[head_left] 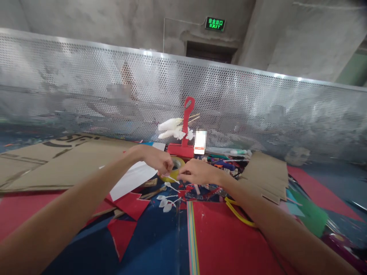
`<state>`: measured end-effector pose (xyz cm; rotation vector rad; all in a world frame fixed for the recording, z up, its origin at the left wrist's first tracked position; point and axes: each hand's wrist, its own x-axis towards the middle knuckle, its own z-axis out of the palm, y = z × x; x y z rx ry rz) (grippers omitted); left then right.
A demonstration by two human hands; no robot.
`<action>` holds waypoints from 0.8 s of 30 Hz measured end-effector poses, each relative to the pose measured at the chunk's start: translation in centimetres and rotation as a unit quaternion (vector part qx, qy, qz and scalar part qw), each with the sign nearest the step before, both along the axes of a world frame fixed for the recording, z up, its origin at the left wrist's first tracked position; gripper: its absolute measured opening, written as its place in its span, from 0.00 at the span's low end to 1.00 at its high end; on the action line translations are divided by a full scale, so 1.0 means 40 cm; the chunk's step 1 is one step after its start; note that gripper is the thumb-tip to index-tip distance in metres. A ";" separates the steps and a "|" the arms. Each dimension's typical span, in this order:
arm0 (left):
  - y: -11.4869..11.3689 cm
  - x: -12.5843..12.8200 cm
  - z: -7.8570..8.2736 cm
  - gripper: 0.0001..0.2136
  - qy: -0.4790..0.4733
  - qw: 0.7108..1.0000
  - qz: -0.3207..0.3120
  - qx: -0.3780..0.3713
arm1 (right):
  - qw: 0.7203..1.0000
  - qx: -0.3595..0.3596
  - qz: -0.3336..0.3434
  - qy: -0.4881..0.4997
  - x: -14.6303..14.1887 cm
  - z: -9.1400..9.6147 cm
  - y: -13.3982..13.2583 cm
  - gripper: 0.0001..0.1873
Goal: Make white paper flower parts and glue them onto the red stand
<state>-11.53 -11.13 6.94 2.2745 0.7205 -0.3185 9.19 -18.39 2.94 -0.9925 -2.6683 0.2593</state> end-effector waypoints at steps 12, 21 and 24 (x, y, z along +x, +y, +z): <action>0.034 -0.030 -0.003 0.05 -0.039 0.999 0.005 0.025 | 0.996 -0.027 -0.058 0.063 -0.007 -0.019 0.011 0.05; 0.019 -0.026 0.013 0.08 -0.055 0.997 -0.009 0.062 | 0.990 -0.022 -0.085 0.107 -0.006 -0.022 0.022 0.08; 0.019 -0.025 0.014 0.08 -0.046 0.997 -0.015 0.061 | 0.990 -0.022 -0.086 0.107 -0.006 -0.020 0.021 0.09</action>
